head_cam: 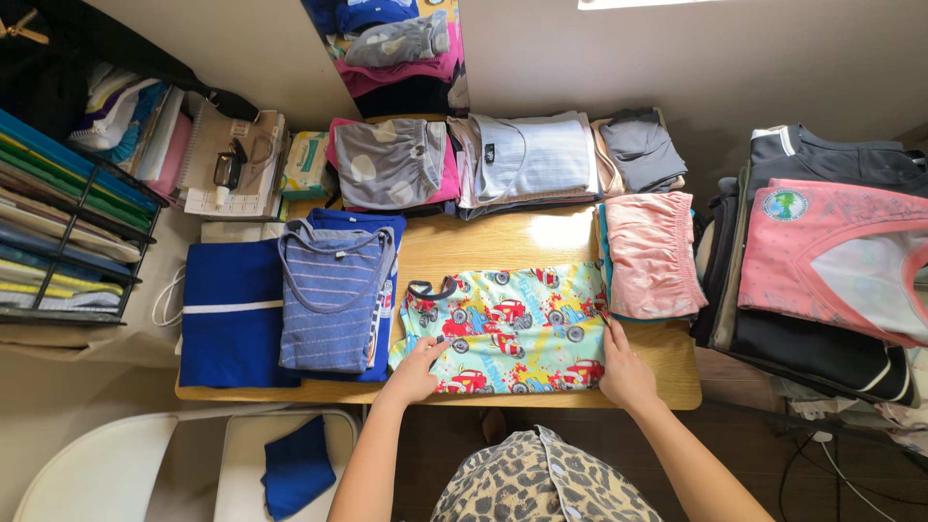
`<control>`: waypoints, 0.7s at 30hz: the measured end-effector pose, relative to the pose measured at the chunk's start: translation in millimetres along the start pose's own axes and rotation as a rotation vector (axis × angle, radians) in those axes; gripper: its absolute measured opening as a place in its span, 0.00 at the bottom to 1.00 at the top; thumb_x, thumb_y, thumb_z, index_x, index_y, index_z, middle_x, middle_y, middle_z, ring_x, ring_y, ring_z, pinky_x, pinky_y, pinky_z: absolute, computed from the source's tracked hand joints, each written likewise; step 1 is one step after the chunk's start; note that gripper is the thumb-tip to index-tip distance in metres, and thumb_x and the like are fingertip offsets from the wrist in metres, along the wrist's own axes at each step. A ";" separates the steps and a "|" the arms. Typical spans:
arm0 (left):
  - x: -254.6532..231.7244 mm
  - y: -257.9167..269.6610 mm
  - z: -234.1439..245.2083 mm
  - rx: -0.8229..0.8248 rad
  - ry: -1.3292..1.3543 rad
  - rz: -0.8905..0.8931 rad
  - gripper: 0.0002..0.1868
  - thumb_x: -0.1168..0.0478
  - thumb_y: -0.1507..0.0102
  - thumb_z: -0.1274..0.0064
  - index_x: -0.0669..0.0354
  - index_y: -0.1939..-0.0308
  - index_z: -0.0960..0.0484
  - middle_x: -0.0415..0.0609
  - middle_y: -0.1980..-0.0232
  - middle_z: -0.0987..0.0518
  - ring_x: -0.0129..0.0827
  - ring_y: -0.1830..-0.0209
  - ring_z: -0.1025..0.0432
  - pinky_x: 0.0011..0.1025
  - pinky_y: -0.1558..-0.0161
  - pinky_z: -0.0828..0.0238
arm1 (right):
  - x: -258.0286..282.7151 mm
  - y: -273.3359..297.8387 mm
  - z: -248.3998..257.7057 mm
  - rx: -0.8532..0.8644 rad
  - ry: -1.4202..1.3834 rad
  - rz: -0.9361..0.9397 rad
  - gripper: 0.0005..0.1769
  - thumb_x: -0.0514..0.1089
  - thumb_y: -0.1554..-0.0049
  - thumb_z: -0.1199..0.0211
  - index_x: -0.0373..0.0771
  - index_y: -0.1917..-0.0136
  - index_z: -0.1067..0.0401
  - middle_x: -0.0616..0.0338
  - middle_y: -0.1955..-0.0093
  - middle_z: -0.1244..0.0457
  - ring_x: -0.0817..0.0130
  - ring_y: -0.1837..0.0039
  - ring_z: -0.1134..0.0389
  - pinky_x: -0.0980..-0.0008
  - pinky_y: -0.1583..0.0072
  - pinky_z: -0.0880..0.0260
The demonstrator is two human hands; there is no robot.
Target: The person folds multiple clothing items one by one on a wooden desk, including shirts, shorts, t-shirts, and patterned children's clothes, then arranges them into sorted stacks.
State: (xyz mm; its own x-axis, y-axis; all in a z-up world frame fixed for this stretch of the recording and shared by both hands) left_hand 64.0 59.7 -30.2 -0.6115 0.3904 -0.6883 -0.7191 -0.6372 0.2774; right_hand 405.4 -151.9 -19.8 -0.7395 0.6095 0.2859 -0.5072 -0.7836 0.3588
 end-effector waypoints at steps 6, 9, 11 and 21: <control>-11.8 -24.9 33.3 -0.056 -0.185 0.153 0.15 0.62 0.40 0.44 0.52 0.49 0.17 0.50 0.45 0.24 0.49 0.41 0.29 0.43 0.42 0.30 | 23.2 -8.9 23.5 -0.023 0.080 -0.033 0.47 0.40 0.55 0.31 0.39 0.25 0.46 0.53 0.20 0.54 0.48 0.44 0.29 0.52 0.45 0.27; -43.5 -56.7 74.9 -0.446 -0.102 -0.130 0.16 0.60 0.41 0.42 0.60 0.51 0.19 0.55 0.51 0.22 0.51 0.45 0.28 0.44 0.42 0.31 | 56.7 -45.9 36.6 -0.265 0.008 0.188 0.36 0.38 0.54 0.36 0.42 0.31 0.36 0.56 0.28 0.42 0.51 0.46 0.28 0.54 0.48 0.26; -44.6 -91.4 75.7 -0.458 -0.154 -0.031 0.17 0.54 0.40 0.39 0.62 0.54 0.19 0.57 0.50 0.21 0.51 0.43 0.28 0.43 0.40 0.30 | 73.3 -87.3 32.3 -0.309 0.065 0.220 0.26 0.36 0.46 0.43 0.42 0.34 0.32 0.56 0.35 0.37 0.53 0.47 0.27 0.56 0.49 0.26; 59.6 -179.2 26.4 -0.202 -0.396 0.404 0.19 0.57 0.41 0.40 0.62 0.50 0.21 0.59 0.52 0.17 0.54 0.49 0.23 0.48 0.46 0.27 | 47.8 -192.0 1.5 -0.215 0.211 0.129 0.15 0.39 0.41 0.44 0.44 0.40 0.33 0.52 0.42 0.36 0.51 0.52 0.26 0.55 0.54 0.25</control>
Point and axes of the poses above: each hand's wrist, its own y-axis away from the middle knuckle, its own z-axis out of the back of the hand, x = y × z, the point moved 7 cm from there along -y, towards the middle knuckle
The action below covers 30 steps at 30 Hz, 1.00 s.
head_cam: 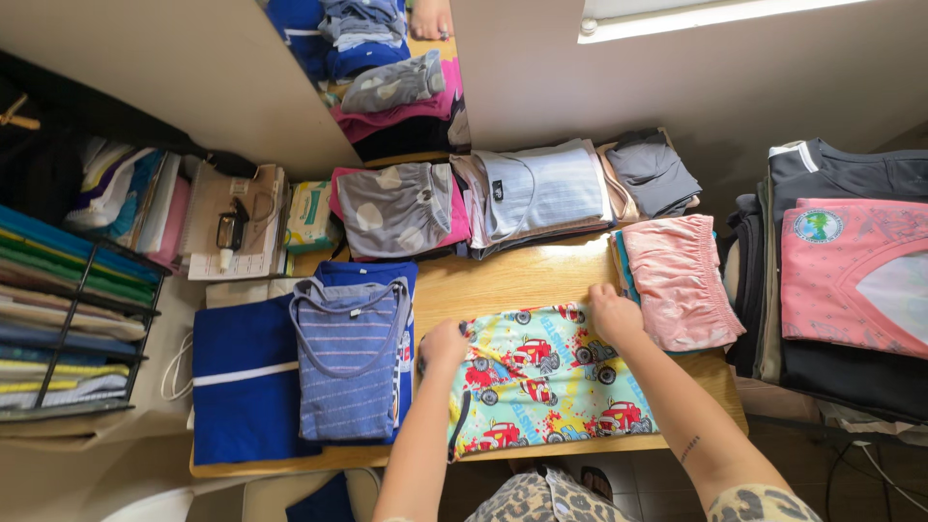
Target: The person folds multiple clothing items one by one on a wooden desk, including shirts, shorts, t-shirts, and patterned children's clothes, then arranges them into sorted stacks.
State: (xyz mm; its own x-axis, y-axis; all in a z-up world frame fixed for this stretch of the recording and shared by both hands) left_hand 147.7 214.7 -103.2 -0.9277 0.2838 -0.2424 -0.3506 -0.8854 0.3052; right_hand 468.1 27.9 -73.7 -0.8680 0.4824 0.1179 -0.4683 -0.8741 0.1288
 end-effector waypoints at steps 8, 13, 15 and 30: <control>20.1 -2.5 9.1 0.191 0.562 -0.149 0.22 0.61 0.53 0.29 0.60 0.58 0.20 0.55 0.61 0.15 0.45 0.60 0.19 0.37 0.57 0.25 | -13.0 -18.7 -4.4 -0.028 0.121 -0.008 0.08 0.40 0.51 0.37 0.42 0.56 0.28 0.54 0.50 0.33 0.53 0.50 0.27 0.57 0.50 0.25; 5.7 26.1 57.1 -0.038 0.421 -0.365 0.15 0.71 0.50 0.40 0.63 0.60 0.21 0.58 0.60 0.20 0.53 0.57 0.25 0.43 0.55 0.29 | 0.0 10.0 38.4 -0.127 -0.022 -0.048 0.10 0.43 0.49 0.35 0.42 0.54 0.31 0.53 0.53 0.35 0.51 0.54 0.27 0.54 0.54 0.27; -3.8 56.5 79.1 -0.213 0.421 -0.549 0.14 0.75 0.51 0.45 0.66 0.60 0.23 0.60 0.59 0.23 0.57 0.55 0.28 0.46 0.54 0.31 | -1.0 37.2 60.3 -0.172 -0.085 -0.043 0.17 0.47 0.55 0.31 0.40 0.56 0.32 0.52 0.55 0.36 0.49 0.56 0.28 0.52 0.56 0.28; -3.6 148.7 61.7 -0.449 -0.021 -0.862 0.09 0.71 0.48 0.47 0.55 0.65 0.25 0.48 0.57 0.26 0.42 0.52 0.29 0.41 0.47 0.35 | -66.0 158.4 12.8 -0.077 -0.488 -0.493 0.21 0.56 0.47 0.30 0.41 0.48 0.27 0.51 0.47 0.33 0.53 0.44 0.29 0.55 0.44 0.29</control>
Point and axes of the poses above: each hand's wrist, its own y-axis away from the middle knuckle, its own z-axis out of the back of the hand, x = y × z, the point moved 7 cm from there along -y, towards the middle knuckle
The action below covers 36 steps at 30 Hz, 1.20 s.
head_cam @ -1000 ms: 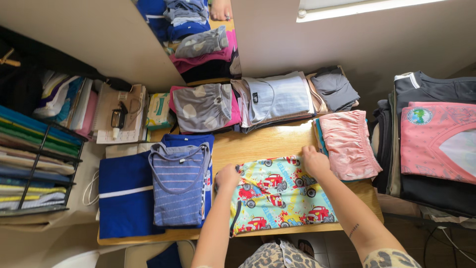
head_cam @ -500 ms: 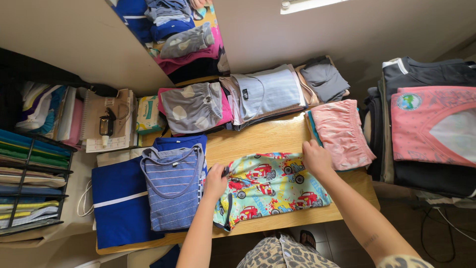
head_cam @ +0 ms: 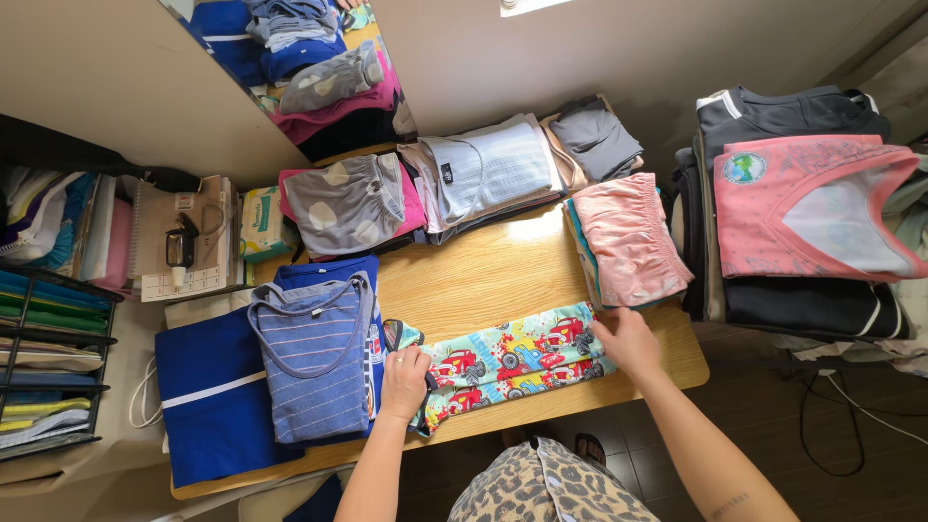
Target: The person folds multiple clothing items one by one on a wooden desk, including shirts, shorts, t-shirts, and patterned children's clothes, then arranges them into sorted stacks.
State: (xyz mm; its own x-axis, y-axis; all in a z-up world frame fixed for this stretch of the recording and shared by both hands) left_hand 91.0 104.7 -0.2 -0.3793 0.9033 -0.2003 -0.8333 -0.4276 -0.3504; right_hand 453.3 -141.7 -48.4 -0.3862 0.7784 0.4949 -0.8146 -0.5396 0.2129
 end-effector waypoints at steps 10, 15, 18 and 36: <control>3.8 -15.1 -4.3 -0.016 -0.063 0.083 0.21 0.71 0.50 0.46 0.56 0.53 0.22 0.48 0.51 0.24 0.43 0.50 0.29 0.41 0.49 0.36 | 26.2 -3.9 -18.8 0.023 -0.647 0.156 0.17 0.42 0.50 0.28 0.36 0.48 0.26 0.55 0.54 0.29 0.65 0.52 0.29 0.64 0.48 0.27; 13.5 -32.7 -27.5 0.111 -0.111 0.157 0.17 0.67 0.48 0.42 0.51 0.55 0.21 0.43 0.56 0.22 0.40 0.50 0.29 0.41 0.49 0.36 | 21.8 -16.6 80.3 -0.071 -0.868 0.270 0.16 0.40 0.45 0.30 0.37 0.45 0.29 0.61 0.50 0.30 0.77 0.49 0.31 0.71 0.46 0.29; 11.3 -47.9 -27.8 0.000 -0.049 0.155 0.15 0.63 0.50 0.39 0.49 0.59 0.20 0.43 0.59 0.22 0.41 0.52 0.29 0.43 0.48 0.36 | 10.8 -11.0 132.2 -0.217 -0.639 0.207 0.14 0.41 0.42 0.30 0.36 0.45 0.28 0.57 0.52 0.29 0.75 0.50 0.31 0.69 0.47 0.30; 79.8 -29.3 -152.9 -0.191 1.412 1.142 0.10 0.68 0.34 0.44 0.71 0.53 0.14 0.51 0.63 0.15 0.28 0.69 0.22 0.25 0.68 0.23 | 16.0 -5.8 166.8 -0.353 -0.243 0.062 0.18 0.44 0.39 0.35 0.36 0.39 0.32 0.43 0.54 0.30 0.46 0.51 0.26 0.54 0.48 0.28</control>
Point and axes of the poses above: each hand's wrist, its own y-axis away from the middle knuckle, its own z-axis out of the back of the hand, x = y × z, the point moved 7 cm from there along -y, towards the middle knuckle
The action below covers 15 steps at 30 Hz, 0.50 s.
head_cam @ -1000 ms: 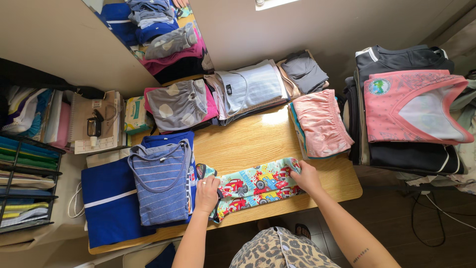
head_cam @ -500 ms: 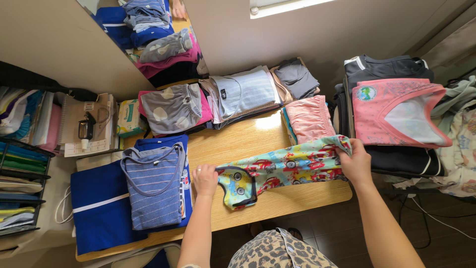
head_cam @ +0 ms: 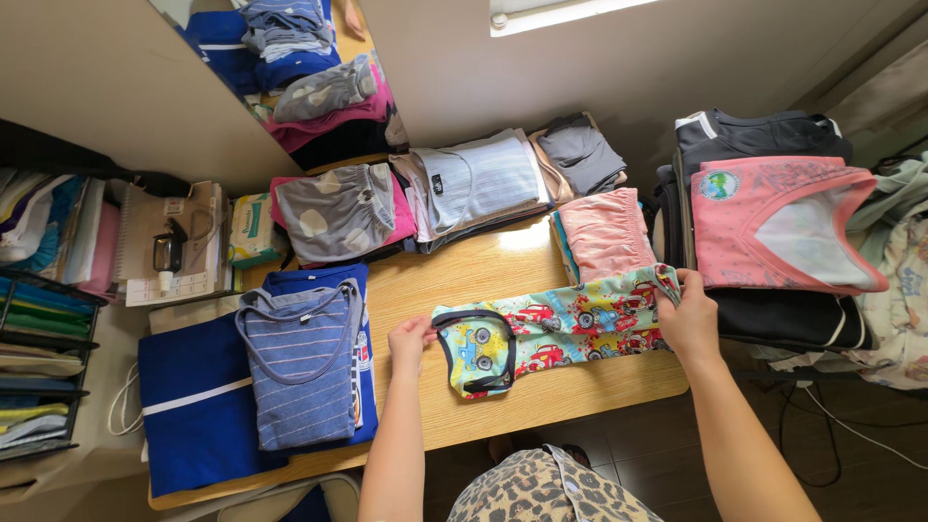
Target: The person folds multiple clothing items one by one on a wooden desk, including shirts, shorts, t-shirts, and patterned children's clothes, then arranges them into sorted stacks.
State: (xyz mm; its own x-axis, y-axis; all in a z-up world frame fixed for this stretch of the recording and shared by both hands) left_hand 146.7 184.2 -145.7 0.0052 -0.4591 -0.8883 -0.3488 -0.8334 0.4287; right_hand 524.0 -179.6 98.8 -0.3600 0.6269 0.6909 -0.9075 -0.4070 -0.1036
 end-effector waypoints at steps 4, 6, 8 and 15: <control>-7.1 11.9 -11.4 -0.042 -0.033 0.035 0.12 0.67 0.38 0.39 0.65 0.51 0.19 0.51 0.62 0.17 0.29 0.69 0.23 0.25 0.69 0.26 | 26.8 -0.7 -7.1 0.020 0.004 0.030 0.27 0.41 0.43 0.36 0.41 0.32 0.36 0.41 0.54 0.30 0.43 0.52 0.27 0.50 0.49 0.29; -11.2 14.9 -13.8 -0.125 -0.135 0.055 0.13 0.63 0.37 0.38 0.61 0.51 0.22 0.53 0.64 0.18 0.30 0.71 0.26 0.25 0.72 0.30 | 36.8 -0.8 -7.8 0.039 0.019 0.056 0.31 0.40 0.43 0.37 0.45 0.27 0.39 0.39 0.54 0.31 0.41 0.51 0.28 0.49 0.49 0.30; -19.0 10.8 -21.0 -0.115 -0.289 -0.060 0.16 0.68 0.42 0.38 0.56 0.51 0.23 0.50 0.65 0.17 0.27 0.72 0.25 0.24 0.72 0.28 | 41.3 -0.2 -10.3 0.056 0.037 0.082 0.37 0.39 0.43 0.38 0.48 0.23 0.42 0.37 0.54 0.31 0.38 0.51 0.30 0.48 0.50 0.31; 6.3 12.3 -22.1 -0.103 -0.037 0.054 0.13 0.73 0.43 0.40 0.60 0.56 0.20 0.44 0.67 0.21 0.26 0.73 0.29 0.24 0.74 0.36 | 24.4 -6.9 -42.3 0.131 0.134 0.221 0.17 0.37 0.40 0.43 0.53 0.42 0.23 0.48 0.49 0.31 0.48 0.47 0.28 0.55 0.45 0.28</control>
State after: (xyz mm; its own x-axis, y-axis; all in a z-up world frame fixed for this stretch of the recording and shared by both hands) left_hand 163.2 164.3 -142.4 -0.0463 -0.4939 -0.8683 -0.2492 -0.8360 0.4889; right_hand 512.4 -133.5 86.1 -0.5791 0.5922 0.5603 -0.7714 -0.6203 -0.1416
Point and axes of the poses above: each hand's wrist, its own y-axis away from the middle knuckle, its own z-axis out of the back of the hand, x = y × z, the point moved 7 cm from there along -y, towards the middle knuckle
